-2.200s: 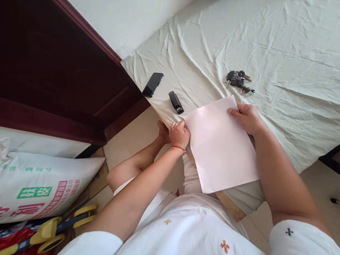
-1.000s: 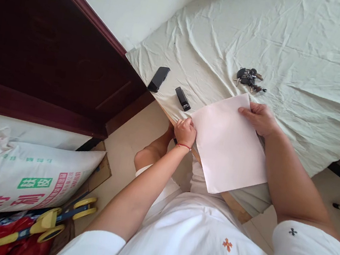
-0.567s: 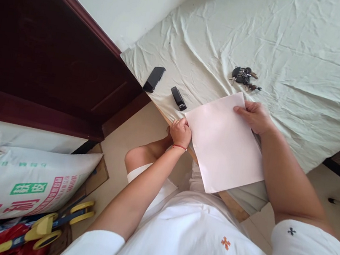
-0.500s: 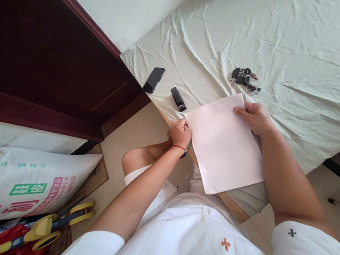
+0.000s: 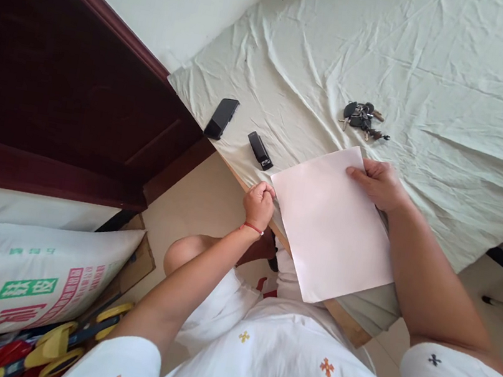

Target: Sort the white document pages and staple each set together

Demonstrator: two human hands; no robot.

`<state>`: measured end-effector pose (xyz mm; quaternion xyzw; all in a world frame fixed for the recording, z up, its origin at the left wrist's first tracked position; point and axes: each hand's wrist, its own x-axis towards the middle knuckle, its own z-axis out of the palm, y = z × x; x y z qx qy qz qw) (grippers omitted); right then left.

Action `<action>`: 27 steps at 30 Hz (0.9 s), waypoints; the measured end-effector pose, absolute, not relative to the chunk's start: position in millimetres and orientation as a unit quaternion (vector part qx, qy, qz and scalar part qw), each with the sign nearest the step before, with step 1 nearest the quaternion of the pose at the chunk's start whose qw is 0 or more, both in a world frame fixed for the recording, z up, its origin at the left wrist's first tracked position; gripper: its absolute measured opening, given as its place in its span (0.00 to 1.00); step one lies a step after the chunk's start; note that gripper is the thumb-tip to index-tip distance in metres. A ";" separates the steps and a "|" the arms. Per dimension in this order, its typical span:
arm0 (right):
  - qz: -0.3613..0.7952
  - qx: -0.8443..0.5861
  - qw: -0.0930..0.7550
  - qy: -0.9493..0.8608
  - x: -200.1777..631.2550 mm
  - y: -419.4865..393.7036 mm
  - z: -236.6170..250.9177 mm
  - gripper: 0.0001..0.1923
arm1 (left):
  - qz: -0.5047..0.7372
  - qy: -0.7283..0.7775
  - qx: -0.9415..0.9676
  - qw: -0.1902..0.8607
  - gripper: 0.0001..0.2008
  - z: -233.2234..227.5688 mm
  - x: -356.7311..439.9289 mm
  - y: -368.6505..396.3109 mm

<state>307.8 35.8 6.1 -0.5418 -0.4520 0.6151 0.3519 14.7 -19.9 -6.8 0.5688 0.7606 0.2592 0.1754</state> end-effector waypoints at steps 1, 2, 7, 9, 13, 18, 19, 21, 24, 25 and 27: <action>0.616 -0.546 0.350 -0.446 308.1 35.6 6.0 0.15 | 0.268 0.751 0.567 0.203 0.16 -3.5 8.7 -16.8; 0.619 -0.549 0.349 -0.441 308.4 35.3 6.1 0.16 | 0.281 0.741 0.564 0.230 0.16 -0.4 2.2 -13.2; 0.616 -0.556 0.355 -0.429 309.6 33.5 7.9 0.19 | 0.365 0.683 0.558 0.298 0.14 3.6 -21.0 6.1; 0.613 -0.562 0.360 -0.423 310.3 32.9 8.9 0.19 | 0.383 0.673 0.547 0.318 0.14 0.3 -20.4 10.6; 0.611 -0.565 0.352 -0.428 312.3 31.1 7.7 0.19 | 0.447 0.659 0.475 0.375 0.10 3.7 -4.9 10.9; 0.584 -0.580 0.370 -0.431 313.5 27.7 -0.3 0.23 | 0.517 0.599 0.389 0.472 0.13 29.2 11.2 -0.1; 0.579 -0.580 0.377 -0.431 313.3 27.5 -1.3 0.23 | 0.525 0.600 0.392 0.460 0.13 31.7 11.3 -2.3; 0.572 -0.577 0.386 -0.438 312.8 27.7 -1.9 0.21 | 0.531 0.610 0.387 0.444 0.13 31.0 8.8 -6.0; 0.575 -0.562 0.398 -0.441 312.9 28.2 -0.7 0.17 | 0.532 0.632 0.355 0.439 0.13 22.0 2.4 -9.0; 0.579 -0.558 0.403 -0.437 313.4 28.2 -0.4 0.16 | 0.533 0.636 0.343 0.441 0.14 19.6 0.9 -9.3; 0.589 -0.553 0.411 -0.422 315.1 27.9 -0.4 0.15 | 0.537 0.633 0.322 0.454 0.16 18.5 -0.4 -9.4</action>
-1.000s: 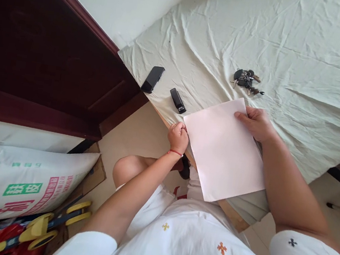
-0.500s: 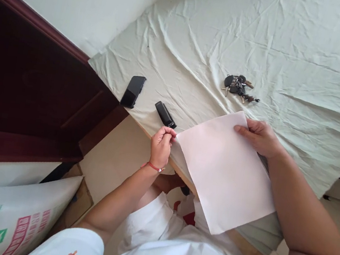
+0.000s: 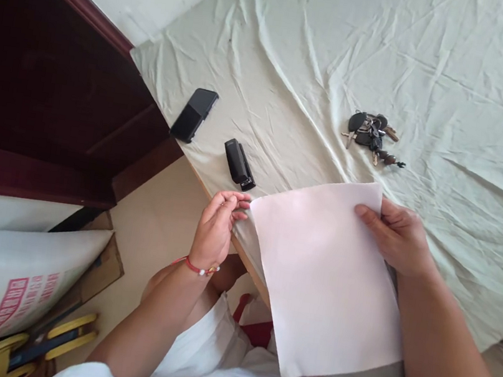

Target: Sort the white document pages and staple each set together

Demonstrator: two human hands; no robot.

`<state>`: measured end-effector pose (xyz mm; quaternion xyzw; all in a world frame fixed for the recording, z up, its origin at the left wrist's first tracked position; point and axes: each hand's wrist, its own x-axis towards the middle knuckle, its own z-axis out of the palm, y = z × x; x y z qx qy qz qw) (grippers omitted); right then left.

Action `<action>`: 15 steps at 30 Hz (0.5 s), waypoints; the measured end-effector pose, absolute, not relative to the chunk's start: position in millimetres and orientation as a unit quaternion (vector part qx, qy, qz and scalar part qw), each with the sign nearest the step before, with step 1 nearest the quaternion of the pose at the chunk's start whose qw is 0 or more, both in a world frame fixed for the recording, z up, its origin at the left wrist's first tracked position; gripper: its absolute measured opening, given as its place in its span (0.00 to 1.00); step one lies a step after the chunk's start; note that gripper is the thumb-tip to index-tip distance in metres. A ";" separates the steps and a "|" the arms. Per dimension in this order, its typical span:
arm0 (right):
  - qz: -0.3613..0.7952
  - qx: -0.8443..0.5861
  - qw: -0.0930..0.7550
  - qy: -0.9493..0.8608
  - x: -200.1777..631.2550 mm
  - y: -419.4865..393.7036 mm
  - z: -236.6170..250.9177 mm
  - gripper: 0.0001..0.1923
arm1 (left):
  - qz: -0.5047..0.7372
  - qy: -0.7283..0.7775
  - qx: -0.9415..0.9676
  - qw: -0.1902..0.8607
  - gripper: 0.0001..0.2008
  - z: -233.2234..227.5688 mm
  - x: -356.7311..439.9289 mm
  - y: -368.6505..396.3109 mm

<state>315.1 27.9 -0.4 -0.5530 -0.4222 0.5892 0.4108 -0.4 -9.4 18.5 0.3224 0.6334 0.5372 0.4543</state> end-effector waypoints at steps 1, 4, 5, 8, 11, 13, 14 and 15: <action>0.594 -0.551 0.413 -0.416 316.2 27.8 -0.7 0.15 | 0.541 0.625 0.310 0.470 0.18 20.2 0.1 -9.6; 0.595 -0.545 0.421 -0.415 318.7 27.4 -1.9 0.14 | 0.537 0.576 0.250 0.563 0.25 31.3 6.6 -12.2; 0.593 -0.544 0.423 -0.416 318.9 27.3 -2.0 0.14 | 0.527 0.556 0.227 0.602 0.27 35.8 10.4 -13.7; 0.592 -0.550 0.423 -0.410 317.3 26.9 -0.4 0.14 | 0.498 0.501 0.166 0.688 0.29 46.1 24.7 -17.7; 0.595 -0.559 0.418 -0.398 311.6 26.2 6.8 0.15 | 0.501 0.482 0.088 0.714 0.25 49.1 36.7 -17.8; 0.591 -0.564 0.409 -0.406 305.9 27.5 15.9 0.16 | 0.497 0.486 0.045 0.718 0.23 48.2 39.2 -15.8; 0.588 -0.566 0.401 -0.416 302.5 29.4 21.7 0.16 | 0.491 0.487 0.033 0.721 0.22 47.4 38.5 -14.7; 0.582 -0.570 0.391 -0.429 298.9 32.4 28.0 0.17 | 0.486 0.488 0.029 0.724 0.22 46.6 36.9 -13.9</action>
